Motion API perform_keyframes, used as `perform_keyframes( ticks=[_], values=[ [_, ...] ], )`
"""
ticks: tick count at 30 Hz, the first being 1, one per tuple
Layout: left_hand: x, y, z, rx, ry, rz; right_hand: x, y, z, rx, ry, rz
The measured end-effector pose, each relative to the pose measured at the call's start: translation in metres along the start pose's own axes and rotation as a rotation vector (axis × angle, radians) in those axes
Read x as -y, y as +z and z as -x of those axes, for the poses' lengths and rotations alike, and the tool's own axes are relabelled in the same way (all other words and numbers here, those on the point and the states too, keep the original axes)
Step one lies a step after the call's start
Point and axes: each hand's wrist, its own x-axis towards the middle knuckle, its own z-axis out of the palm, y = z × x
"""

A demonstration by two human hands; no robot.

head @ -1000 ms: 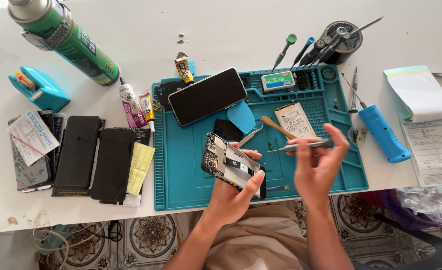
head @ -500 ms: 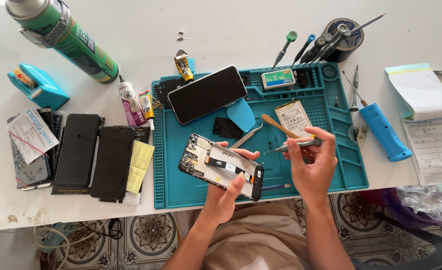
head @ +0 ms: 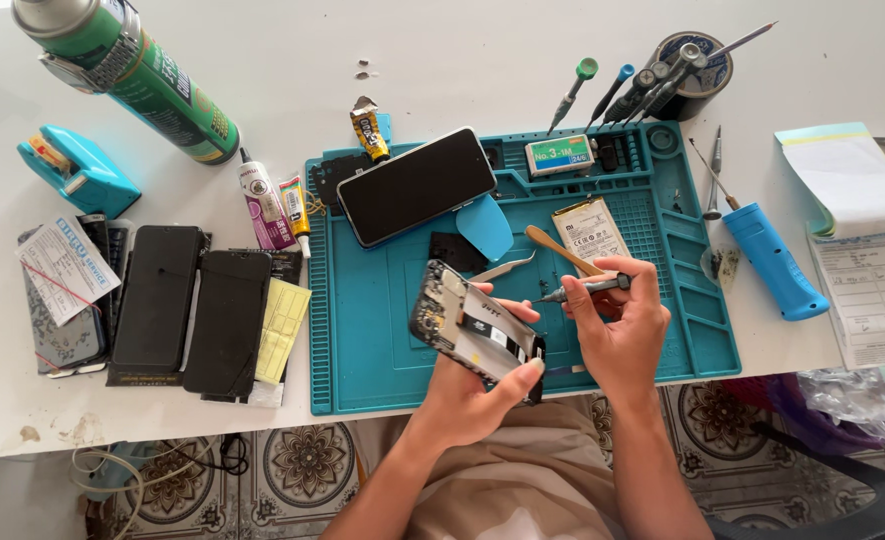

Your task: The person disassembles a smartphone on a repair bench. They use a screwdriver to remove screws, a wooden spudger to pry open the casing, and tweezers to adjust internal components. The phone remains partially disassembled at the end of the clip.

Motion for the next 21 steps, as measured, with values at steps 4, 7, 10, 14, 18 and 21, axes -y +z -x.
perform_keyframes(
  ticks=[4, 7, 10, 14, 18, 21],
  values=[
    [-0.006, 0.001, -0.005, -0.011, -0.156, -0.022, 0.001, 0.002, -0.001, -0.009, 0.0, -0.003],
    [-0.007, 0.0, -0.006, -0.016, -0.165, -0.032, 0.002, 0.004, -0.001, -0.027, -0.015, -0.024],
    [-0.005, -0.002, -0.006, -0.019, -0.082, -0.117, 0.003, 0.005, 0.0, -0.068, -0.051, -0.099],
    [0.001, -0.005, -0.005, -0.027, 0.005, -0.24, 0.004, 0.007, 0.0, -0.1, -0.024, -0.186],
    [0.005, -0.006, -0.003, -0.084, -0.048, 0.102, 0.004, 0.009, -0.002, -0.091, -0.057, -0.178],
    [0.007, -0.01, -0.003, -0.131, -0.077, 0.181, 0.004, 0.011, -0.003, -0.058, -0.075, -0.128]
  ],
)
